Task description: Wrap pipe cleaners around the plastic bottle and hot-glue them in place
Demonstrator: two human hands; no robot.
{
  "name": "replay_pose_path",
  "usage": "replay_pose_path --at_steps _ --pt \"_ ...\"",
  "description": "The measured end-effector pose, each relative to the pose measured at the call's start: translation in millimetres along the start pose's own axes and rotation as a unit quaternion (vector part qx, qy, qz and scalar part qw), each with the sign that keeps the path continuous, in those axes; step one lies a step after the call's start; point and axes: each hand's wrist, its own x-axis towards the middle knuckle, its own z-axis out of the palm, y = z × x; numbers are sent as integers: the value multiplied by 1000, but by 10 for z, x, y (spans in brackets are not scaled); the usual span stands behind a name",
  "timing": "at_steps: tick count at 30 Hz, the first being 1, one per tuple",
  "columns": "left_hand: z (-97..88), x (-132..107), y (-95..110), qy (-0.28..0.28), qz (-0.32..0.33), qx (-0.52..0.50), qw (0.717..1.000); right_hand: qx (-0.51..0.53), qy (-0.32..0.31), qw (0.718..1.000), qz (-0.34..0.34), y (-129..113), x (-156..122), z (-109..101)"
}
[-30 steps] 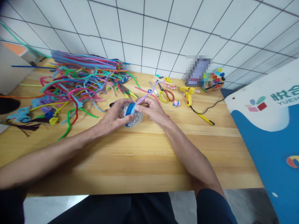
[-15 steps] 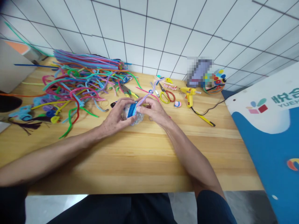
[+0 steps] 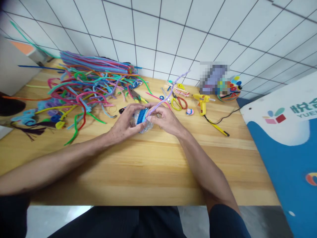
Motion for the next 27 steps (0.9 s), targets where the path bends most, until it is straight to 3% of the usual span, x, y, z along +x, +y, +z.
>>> replay_pose_path --at_steps 17,27 --pt "-12 -1 20 -14 -5 -2 1000 24 37 998 47 -55 -6 40" --pt "-2 -1 5 -6 5 -2 1000 2 25 1000 -3 -23 6 43"
